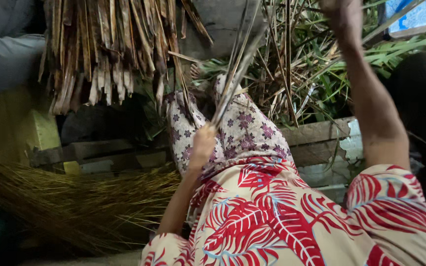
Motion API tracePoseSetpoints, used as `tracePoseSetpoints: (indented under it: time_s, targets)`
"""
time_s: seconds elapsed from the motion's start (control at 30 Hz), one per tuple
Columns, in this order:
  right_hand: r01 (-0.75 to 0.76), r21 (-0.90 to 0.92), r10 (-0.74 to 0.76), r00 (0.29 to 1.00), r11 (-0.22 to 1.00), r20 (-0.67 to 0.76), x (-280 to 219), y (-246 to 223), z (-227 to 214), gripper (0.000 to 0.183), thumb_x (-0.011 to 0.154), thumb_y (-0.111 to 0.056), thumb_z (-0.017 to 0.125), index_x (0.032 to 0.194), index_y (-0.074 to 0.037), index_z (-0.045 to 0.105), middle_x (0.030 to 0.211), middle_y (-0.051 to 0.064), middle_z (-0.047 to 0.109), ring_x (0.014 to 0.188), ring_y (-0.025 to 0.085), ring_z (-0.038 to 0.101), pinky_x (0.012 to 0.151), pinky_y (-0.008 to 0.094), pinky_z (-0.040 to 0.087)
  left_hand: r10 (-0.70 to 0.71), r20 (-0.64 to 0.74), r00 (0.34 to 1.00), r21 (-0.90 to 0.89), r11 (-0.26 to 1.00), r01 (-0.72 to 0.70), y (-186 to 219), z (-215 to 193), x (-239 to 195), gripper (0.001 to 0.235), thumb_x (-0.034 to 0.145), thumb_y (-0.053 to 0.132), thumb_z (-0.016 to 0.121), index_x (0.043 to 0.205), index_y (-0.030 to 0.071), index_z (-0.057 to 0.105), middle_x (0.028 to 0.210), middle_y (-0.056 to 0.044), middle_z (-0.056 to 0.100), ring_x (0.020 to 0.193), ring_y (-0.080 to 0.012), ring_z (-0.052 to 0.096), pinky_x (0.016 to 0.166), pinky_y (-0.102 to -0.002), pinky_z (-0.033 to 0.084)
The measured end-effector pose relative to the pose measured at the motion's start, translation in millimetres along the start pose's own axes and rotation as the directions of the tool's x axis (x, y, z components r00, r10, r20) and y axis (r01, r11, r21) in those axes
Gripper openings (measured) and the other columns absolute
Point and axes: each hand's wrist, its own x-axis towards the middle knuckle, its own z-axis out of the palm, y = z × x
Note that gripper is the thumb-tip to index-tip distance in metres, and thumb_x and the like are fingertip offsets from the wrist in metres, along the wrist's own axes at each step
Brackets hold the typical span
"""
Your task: The person sits on the floor and uses a large knife to split dried palm fibers into thin strips. They repeatedly pick up fibers, split them lengthwise, and place the resulting strips into a pile beside them.
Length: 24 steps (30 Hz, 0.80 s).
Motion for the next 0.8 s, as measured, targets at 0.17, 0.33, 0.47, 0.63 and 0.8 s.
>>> tracePoseSetpoints:
  time_s: [0.17,0.33,0.47,0.63,0.8]
  targets:
    - [-0.13,0.005,0.127,0.98,0.992,0.152,-29.2,44.2,57.1,0.005,0.125,0.001,0.073,0.124,0.004,0.077,0.117,0.024,0.083,0.079,0.023,0.077,0.057,0.031,0.062,-0.049,0.159,0.986,0.717,0.693,-0.081,30.2,59.9,38.5,0.038,0.123,0.026,0.037,0.127,0.004,0.067,0.08,-0.005,0.063,0.057,-0.0157,0.058,0.046,-0.031,0.045]
    - [-0.506,0.024,0.497,0.853,0.862,0.158,-62.2,49.4,73.8,0.038,0.119,-0.015,0.069,0.155,-0.004,0.067,0.137,0.025,0.075,0.099,0.027,0.075,0.078,0.036,0.064,0.038,0.226,0.973,0.747,0.635,-0.198,23.0,65.9,60.7,0.038,0.123,0.032,0.038,0.107,0.01,0.063,0.082,-0.004,0.064,0.067,-0.02,0.063,0.059,-0.037,0.053]
    - [-0.548,0.036,0.537,0.829,0.836,0.156,-74.1,58.0,75.1,0.03,0.119,-0.013,0.065,0.146,-0.003,0.072,0.122,0.02,0.078,0.08,0.023,0.065,0.063,0.036,0.053,-0.012,0.224,0.974,0.699,0.699,-0.152,45.5,60.9,51.4,0.041,0.123,0.042,0.039,0.106,0.012,0.06,0.074,0.006,0.053,0.05,-0.0067,0.044,0.038,-0.023,0.037]
    - [-0.43,-0.013,0.429,0.898,0.903,0.092,-93.1,63.6,72.6,0.034,0.116,-0.014,0.068,0.146,0.0,0.072,0.12,0.026,0.08,0.081,0.029,0.069,0.064,0.041,0.052,0.372,0.367,0.852,0.728,0.456,-0.512,39.3,41.1,64.0,0.035,0.119,0.031,0.042,0.111,0.006,0.065,0.075,-0.002,0.058,0.048,-0.0125,0.053,0.036,-0.028,0.039]
    - [-0.528,0.081,0.518,0.847,0.845,0.119,-126.6,76.7,64.8,0.022,0.12,-0.027,0.068,0.112,-0.006,0.072,0.091,0.009,0.072,0.081,0.024,0.064,0.074,0.043,0.048,0.166,0.277,0.946,0.6,0.74,-0.306,30.8,32.1,75.0,0.056,0.118,0.05,0.03,0.095,0.012,0.063,0.07,-0.005,0.06,0.055,-0.0173,0.058,0.046,-0.034,0.043]
